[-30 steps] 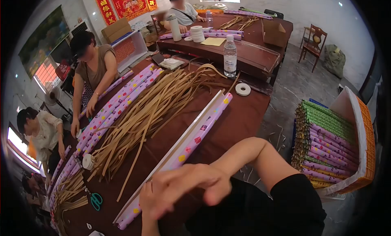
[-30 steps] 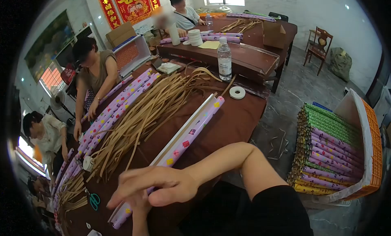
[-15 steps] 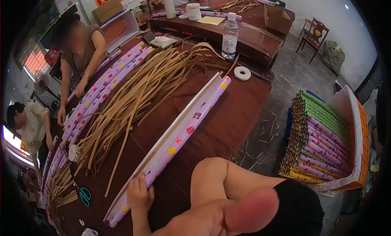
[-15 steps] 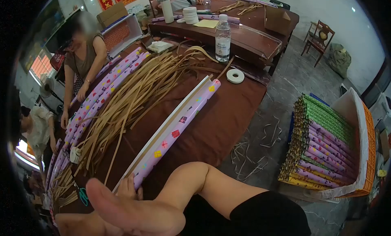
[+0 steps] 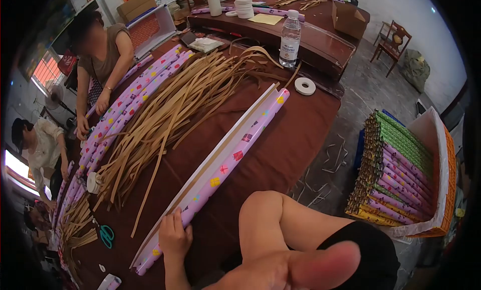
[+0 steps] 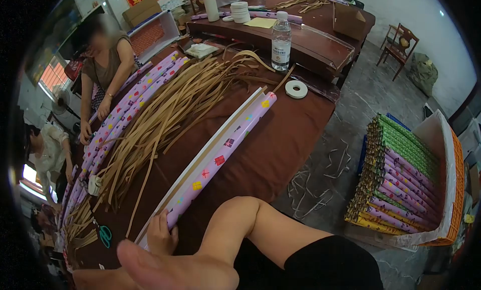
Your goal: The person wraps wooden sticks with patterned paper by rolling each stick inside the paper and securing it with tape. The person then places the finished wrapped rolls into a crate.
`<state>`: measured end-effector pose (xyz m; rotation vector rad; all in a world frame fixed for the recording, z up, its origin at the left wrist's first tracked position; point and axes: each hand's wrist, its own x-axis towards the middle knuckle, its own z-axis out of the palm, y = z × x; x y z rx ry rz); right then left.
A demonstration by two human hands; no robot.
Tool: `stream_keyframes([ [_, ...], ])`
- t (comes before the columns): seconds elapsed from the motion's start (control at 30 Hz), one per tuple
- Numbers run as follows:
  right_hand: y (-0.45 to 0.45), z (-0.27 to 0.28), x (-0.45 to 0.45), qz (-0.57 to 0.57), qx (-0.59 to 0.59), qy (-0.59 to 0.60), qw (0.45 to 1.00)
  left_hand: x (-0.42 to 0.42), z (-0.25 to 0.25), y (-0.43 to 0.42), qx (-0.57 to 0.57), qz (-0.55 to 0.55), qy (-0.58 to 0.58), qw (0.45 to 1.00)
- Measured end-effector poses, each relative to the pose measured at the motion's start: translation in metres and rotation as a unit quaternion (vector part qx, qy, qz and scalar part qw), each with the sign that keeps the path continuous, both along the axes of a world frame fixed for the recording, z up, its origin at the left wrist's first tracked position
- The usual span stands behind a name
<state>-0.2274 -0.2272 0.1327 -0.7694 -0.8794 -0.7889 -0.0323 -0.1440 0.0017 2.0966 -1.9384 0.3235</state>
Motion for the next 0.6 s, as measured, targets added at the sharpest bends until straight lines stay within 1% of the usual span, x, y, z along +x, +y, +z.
stream_keyframes([
  [0.03, 0.01, -0.002, 0.025, 0.001, -0.002, 0.004, 1.0, -0.001, 0.0, 0.0, 0.003, 0.006, 0.001, 1.0],
  [0.1, 0.014, -0.003, 0.017, 0.004, -0.005, 0.01, 1.0, -0.002, 0.002, -0.001, -0.004, 0.005, 0.0, 1.0],
  [0.2, 0.029, -0.002, 0.052, 0.009, -0.008, 0.023, 1.0, -0.003, 0.003, -0.001, -0.008, 0.003, 0.0, 1.0],
  [0.6, 0.011, 0.005, 0.051, 0.002, -0.023, 0.072, 0.997, -0.003, 0.004, 0.0, -0.002, 0.001, 0.001, 1.0],
])
